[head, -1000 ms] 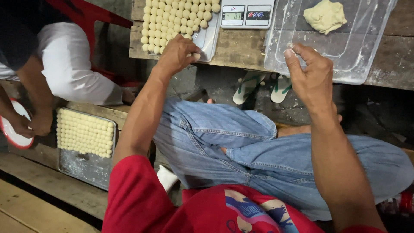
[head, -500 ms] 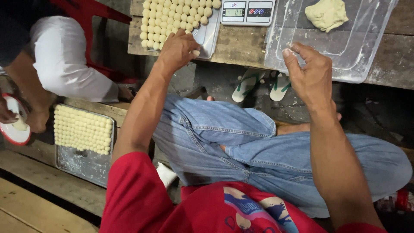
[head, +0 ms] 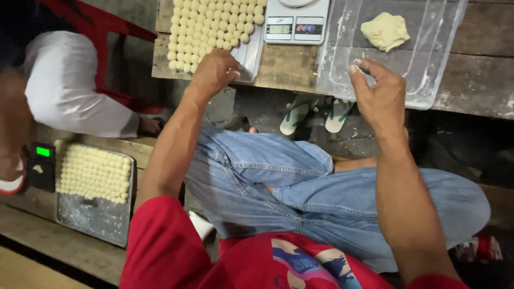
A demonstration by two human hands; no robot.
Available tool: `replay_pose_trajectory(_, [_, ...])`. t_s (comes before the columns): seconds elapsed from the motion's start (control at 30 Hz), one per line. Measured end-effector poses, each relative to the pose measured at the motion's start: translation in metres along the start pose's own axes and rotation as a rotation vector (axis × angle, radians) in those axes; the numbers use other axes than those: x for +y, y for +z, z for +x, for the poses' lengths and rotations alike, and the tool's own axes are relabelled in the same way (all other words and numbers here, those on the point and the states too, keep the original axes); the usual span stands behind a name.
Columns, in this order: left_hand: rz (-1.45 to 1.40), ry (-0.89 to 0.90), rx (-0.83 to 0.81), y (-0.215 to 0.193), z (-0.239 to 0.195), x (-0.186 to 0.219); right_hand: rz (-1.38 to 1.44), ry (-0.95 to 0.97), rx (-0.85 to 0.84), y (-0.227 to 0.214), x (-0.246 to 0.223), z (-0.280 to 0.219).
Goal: The person repeatedly tears small pieces of dough from a larger mass, weighs them on a digital scale, and rolls them into uniform balls by hand. The finished dough balls are placed onto a metal tray.
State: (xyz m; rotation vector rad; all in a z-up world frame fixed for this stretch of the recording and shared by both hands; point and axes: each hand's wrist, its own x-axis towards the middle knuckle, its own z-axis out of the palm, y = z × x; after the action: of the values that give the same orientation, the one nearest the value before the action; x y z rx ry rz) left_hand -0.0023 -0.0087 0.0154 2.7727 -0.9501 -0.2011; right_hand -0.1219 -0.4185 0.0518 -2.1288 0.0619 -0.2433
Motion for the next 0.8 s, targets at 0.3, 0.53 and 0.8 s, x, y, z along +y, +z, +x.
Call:
replay_pose_trajectory(0.3, [-0.131,-0.102,-0.014,0.003,0.008,0.002,-0.032,0.094,0.192,-0.032,0.054,0.026])
replay_pose_trajectory(0.53, [-0.320,0.036,0.308,0.016,0.029,0.116,-0.056,-0.017,0.321,-0.002,0.152,0.054])
replay_pose_trajectory(0.8, [-0.371,0.029,0.443,0.119,0.140,0.226,-0.301,-0.314,0.321,0.018,0.144,0.067])
